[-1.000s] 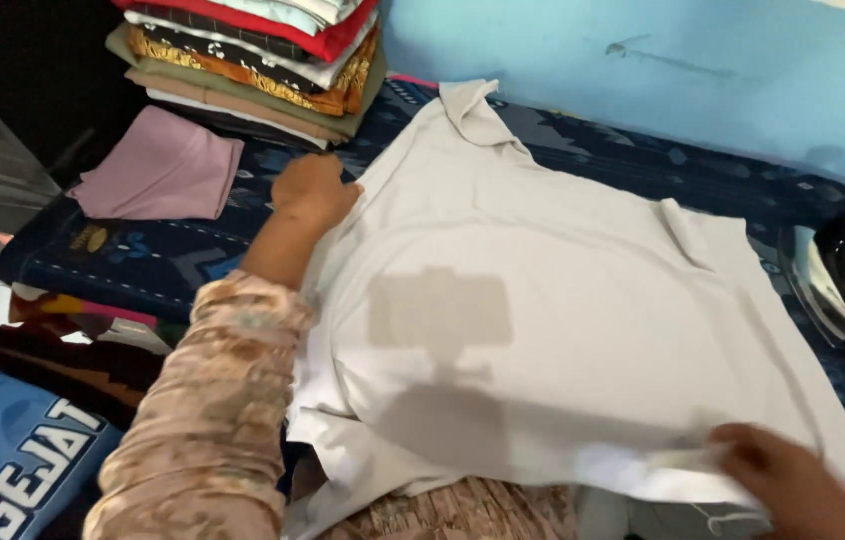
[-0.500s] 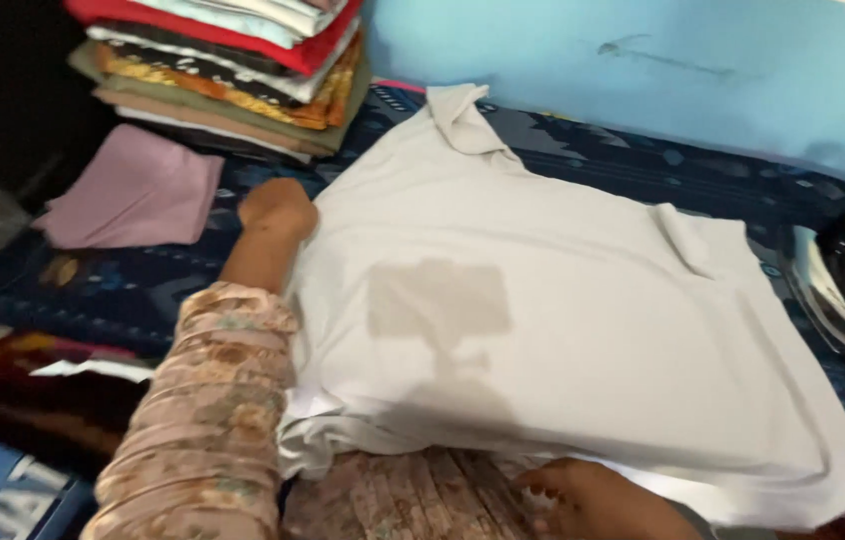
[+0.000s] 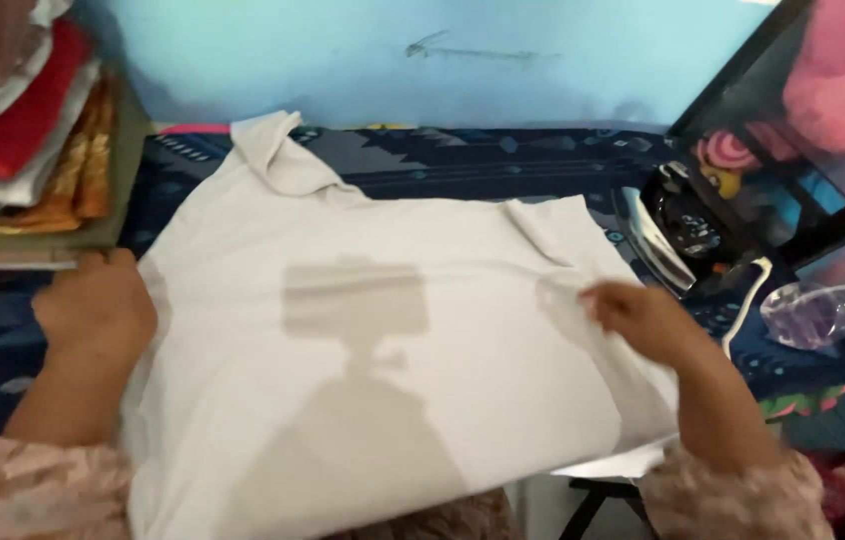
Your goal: Ironing a white t-shirt on a flat surface to remove wrinkles.
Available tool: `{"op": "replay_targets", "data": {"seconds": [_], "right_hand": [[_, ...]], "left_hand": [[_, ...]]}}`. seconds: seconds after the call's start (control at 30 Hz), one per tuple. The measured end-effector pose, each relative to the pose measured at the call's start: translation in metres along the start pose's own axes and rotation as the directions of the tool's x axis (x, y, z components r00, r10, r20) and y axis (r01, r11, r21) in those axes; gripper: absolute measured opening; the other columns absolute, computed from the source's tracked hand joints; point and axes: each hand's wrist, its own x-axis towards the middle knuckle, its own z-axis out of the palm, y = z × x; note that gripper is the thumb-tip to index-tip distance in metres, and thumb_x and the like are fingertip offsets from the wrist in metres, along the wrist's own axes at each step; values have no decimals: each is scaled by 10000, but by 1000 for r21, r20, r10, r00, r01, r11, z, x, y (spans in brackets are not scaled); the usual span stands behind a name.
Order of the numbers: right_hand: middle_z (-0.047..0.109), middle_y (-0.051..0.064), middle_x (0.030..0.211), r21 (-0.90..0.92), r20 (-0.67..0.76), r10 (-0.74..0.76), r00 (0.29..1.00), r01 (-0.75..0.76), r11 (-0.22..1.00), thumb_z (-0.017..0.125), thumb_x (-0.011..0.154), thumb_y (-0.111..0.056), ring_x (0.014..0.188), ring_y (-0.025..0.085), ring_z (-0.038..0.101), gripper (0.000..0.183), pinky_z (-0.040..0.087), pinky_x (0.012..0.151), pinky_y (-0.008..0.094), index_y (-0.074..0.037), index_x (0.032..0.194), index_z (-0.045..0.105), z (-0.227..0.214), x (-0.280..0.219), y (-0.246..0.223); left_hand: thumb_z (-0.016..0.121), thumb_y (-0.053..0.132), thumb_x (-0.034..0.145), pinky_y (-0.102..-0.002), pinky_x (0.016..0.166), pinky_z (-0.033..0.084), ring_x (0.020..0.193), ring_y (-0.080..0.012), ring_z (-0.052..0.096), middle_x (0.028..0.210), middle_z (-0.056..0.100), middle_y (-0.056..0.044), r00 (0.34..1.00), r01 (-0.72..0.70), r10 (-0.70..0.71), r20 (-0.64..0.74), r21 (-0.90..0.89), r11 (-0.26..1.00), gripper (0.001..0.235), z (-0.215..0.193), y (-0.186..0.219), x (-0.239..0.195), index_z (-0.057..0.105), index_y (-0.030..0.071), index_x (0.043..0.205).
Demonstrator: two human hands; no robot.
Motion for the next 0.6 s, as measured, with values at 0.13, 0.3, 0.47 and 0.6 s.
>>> {"op": "replay_targets", "data": {"seconds": [0.13, 0.3, 0.47, 0.6], "right_hand": [[597, 23, 1467, -282, -367, 122, 922, -235, 930, 545, 994, -267, 1184, 330, 642, 347, 491, 957, 485, -274, 1290, 727, -15, 113, 3], [672, 16, 1362, -249, -390, 146, 909, -257, 934, 603, 962, -228, 1150, 303, 672, 448, 514, 947, 461, -423, 1361, 659, -4, 253, 74], [643, 198, 1417, -374, -296, 144, 944, -254, 892, 669, 926, -179, 1271, 432, 634, 535, 507, 1072, 526, -330, 1438, 645, -14, 262, 49], [773, 181, 1121, -369, -420, 180, 889, -349, 862, 639, 854, -184, 1080, 433, 711, 320, 555, 917, 522, -197, 1125, 808, -37, 275, 62]], "left_hand": [[420, 286, 1028, -560, 816, 562, 1127, -418, 707, 1302, 615, -148, 982, -125, 144, 121, -150, 981, 371, -44, 41, 14, 603, 148, 1320], [550, 248, 996, -619, 872, 567, 1130, -506, 677, 1288, 630, -293, 981, -65, 134, 138, -420, 905, 467, -53, 82, 75, 596, 10, 1395], [630, 164, 965, -642, 846, 576, 1102, -518, 687, 1225, 657, -359, 986, 4, 83, 145, -522, 853, 533, -11, 97, 124, 596, -101, 1426], [597, 176, 869, -570, 817, 566, 1036, -497, 711, 1086, 735, -292, 993, 70, -4, 122, -538, 840, 372, 29, 94, 158, 769, 31, 1166]]}}
